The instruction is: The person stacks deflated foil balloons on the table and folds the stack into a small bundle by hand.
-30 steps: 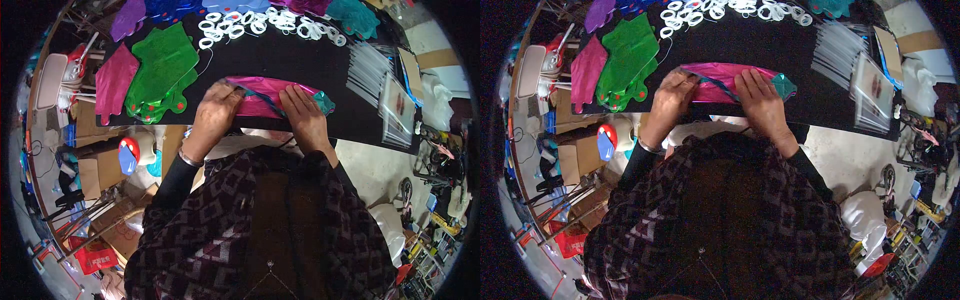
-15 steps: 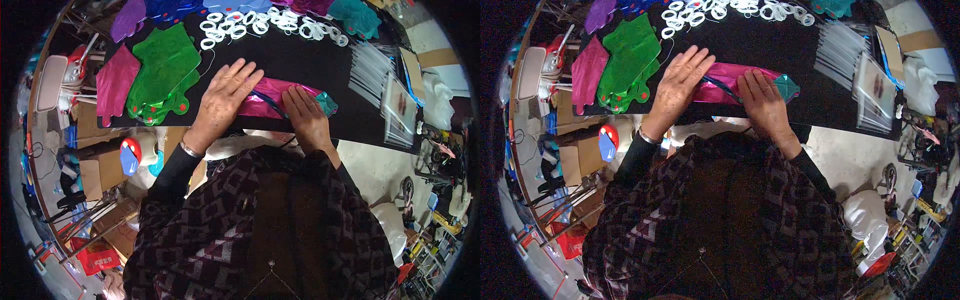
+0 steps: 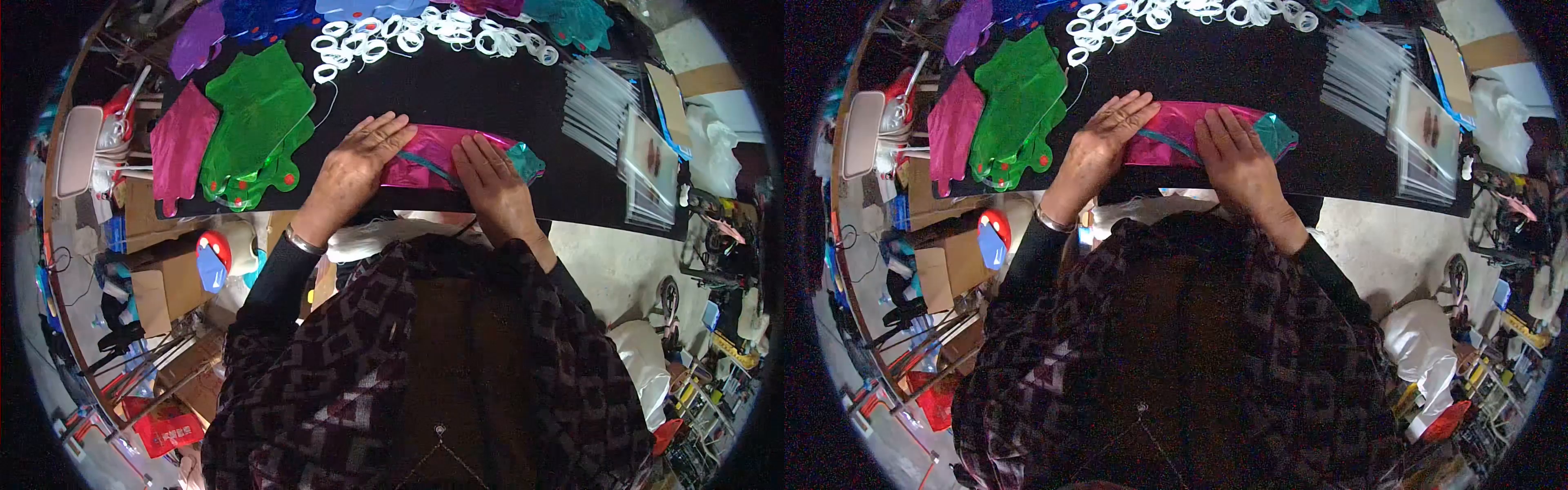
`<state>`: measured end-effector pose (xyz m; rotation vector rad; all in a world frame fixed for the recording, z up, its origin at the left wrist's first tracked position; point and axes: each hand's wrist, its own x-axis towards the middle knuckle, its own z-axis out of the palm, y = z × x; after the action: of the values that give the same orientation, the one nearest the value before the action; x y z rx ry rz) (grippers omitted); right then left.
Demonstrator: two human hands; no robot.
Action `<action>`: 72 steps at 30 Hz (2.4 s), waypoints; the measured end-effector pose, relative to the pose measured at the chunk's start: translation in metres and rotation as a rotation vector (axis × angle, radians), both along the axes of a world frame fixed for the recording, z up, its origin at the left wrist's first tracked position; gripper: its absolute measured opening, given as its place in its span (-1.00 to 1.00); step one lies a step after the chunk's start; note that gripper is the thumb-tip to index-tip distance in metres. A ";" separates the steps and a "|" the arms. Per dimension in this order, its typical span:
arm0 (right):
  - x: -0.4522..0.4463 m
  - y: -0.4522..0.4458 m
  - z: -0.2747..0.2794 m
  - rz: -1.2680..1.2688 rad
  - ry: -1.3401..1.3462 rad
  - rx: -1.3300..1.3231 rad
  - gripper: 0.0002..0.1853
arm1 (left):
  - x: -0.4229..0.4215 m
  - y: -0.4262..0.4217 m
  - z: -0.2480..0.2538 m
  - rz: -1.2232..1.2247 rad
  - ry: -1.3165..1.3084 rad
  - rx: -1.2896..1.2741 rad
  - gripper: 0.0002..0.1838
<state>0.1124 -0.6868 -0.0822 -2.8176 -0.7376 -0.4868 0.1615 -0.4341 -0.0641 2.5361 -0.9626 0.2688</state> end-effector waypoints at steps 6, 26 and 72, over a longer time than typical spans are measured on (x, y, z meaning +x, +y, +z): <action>-0.001 -0.001 0.004 0.032 0.006 0.015 -0.51 | 0.001 0.010 0.003 -0.014 0.021 0.000 -0.48; -0.001 0.003 -0.003 0.033 -0.033 0.061 -0.57 | 0.002 -0.009 0.019 -0.118 -0.005 -0.001 -0.51; 0.020 0.002 0.010 -0.427 0.008 0.306 -0.73 | -0.002 -0.012 0.006 0.003 0.318 -0.221 -0.59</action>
<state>0.1321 -0.6847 -0.0719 -2.6716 -0.0403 -0.5931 0.1593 -0.4461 -0.0577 2.2884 -0.7605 -0.0280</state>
